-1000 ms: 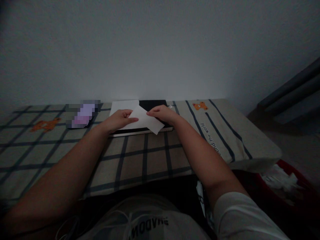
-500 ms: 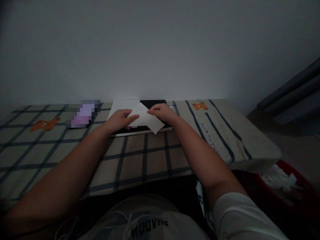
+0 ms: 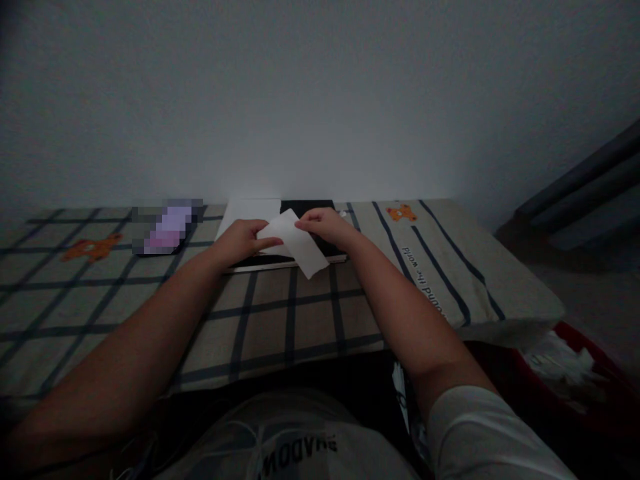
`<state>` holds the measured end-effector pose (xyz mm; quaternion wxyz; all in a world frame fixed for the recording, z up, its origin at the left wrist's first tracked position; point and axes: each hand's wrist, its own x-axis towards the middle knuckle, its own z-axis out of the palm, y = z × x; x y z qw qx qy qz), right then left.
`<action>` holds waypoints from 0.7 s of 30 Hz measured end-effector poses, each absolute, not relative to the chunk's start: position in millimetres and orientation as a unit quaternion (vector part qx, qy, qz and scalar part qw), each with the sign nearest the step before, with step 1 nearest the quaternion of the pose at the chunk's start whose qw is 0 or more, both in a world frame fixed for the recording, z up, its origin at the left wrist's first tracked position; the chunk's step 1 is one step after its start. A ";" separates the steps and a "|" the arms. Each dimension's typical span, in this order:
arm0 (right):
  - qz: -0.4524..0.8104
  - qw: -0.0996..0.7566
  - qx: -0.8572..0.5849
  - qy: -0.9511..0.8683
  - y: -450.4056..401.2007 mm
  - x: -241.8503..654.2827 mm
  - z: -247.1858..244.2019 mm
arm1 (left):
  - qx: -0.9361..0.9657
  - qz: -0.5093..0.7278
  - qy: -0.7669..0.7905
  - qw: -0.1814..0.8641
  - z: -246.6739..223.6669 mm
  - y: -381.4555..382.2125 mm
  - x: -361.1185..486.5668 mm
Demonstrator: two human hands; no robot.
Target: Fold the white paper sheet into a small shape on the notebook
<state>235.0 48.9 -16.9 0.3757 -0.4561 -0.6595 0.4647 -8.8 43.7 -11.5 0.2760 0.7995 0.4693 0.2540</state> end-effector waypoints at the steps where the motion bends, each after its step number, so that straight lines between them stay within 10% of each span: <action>1: 0.463 0.372 -0.459 -0.661 48.7 235.0 -16.5 | 0.807 0.253 0.468 0.257 -12.4 45.0 -9.2; 21: 0.438 0.345 -0.467 -0.686 47.0 234.5 -17.4 | 0.824 0.239 0.451 0.247 -11.8 47.9 -13.1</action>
